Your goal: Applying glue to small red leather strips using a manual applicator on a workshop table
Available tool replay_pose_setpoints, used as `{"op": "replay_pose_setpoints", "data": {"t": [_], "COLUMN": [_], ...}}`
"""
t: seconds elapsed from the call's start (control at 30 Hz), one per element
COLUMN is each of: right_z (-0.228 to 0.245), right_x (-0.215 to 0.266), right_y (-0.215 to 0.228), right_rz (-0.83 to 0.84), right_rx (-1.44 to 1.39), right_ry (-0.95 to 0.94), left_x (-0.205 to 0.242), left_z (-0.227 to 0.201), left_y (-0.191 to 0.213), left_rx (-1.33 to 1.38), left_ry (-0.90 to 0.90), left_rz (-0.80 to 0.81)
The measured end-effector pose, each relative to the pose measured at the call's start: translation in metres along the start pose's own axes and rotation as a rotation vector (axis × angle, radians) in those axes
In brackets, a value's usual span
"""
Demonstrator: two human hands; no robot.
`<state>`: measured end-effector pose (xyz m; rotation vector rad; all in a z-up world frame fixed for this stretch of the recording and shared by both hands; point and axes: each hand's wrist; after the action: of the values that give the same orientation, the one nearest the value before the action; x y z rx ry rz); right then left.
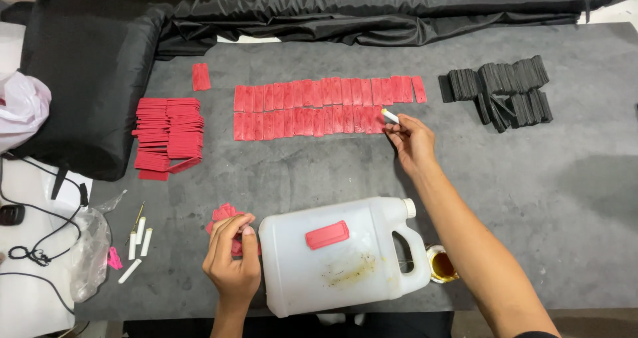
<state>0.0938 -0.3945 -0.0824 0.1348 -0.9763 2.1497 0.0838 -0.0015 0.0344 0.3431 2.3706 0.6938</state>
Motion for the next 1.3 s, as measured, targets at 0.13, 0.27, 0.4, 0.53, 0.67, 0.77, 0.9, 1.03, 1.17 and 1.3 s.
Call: {"op": "replay_pose_setpoints", "data": {"t": [0.13, 0.27, 0.4, 0.53, 0.67, 0.77, 0.9, 1.03, 1.17, 1.3], "right_z": [0.004, 0.006, 0.018, 0.029, 0.021, 0.012, -0.003, -0.010, -0.005, 0.000], "right_x": [0.006, 0.011, 0.044, 0.106, 0.167, 0.205, 0.256, 0.298, 0.323, 0.340], "right_y": [-0.012, -0.022, -0.046, -0.063, -0.050, -0.025, 0.012, 0.045, 0.075, 0.099], "right_rz": [-0.007, 0.044, 0.138, 0.291, 0.350, 0.369, 0.312, 0.251, 0.231, 0.174], "right_rx": [0.020, 0.072, 0.101, 0.143, 0.149, 0.120, 0.098, 0.068, 0.059, 0.045], "right_ry": [0.005, 0.020, -0.019, -0.008, 0.028, 0.106, 0.143, 0.171, 0.224, 0.280], "left_x": [0.004, 0.008, 0.023, 0.049, 0.076, 0.083, 0.064, 0.039, 0.032, 0.030], "left_z": [-0.001, 0.001, 0.013, 0.040, 0.062, 0.060, 0.034, -0.003, -0.007, -0.006], "left_y": [0.002, 0.005, 0.014, 0.023, 0.031, 0.027, 0.011, -0.006, -0.029, -0.035], "left_rx": [-0.001, -0.010, -0.046, -0.080, -0.099, -0.039, 0.095, 0.168, -0.013, -0.034], "left_ry": [0.003, 0.015, 0.132, 0.263, 0.302, 0.239, 0.045, -0.060, -0.224, -0.261], "left_rz": [-0.017, -0.026, -0.024, -0.061, -0.082, -0.043, 0.126, 0.367, 0.495, 0.486]}}
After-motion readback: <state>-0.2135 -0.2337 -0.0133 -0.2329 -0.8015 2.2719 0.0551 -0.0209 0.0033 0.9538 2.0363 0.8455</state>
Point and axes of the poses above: each hand's wrist, its own x-axis away from the middle knuckle, its own y-axis out of the back of the hand, z = x × y, and after that the axes turned 12 degrees about z, right-handed
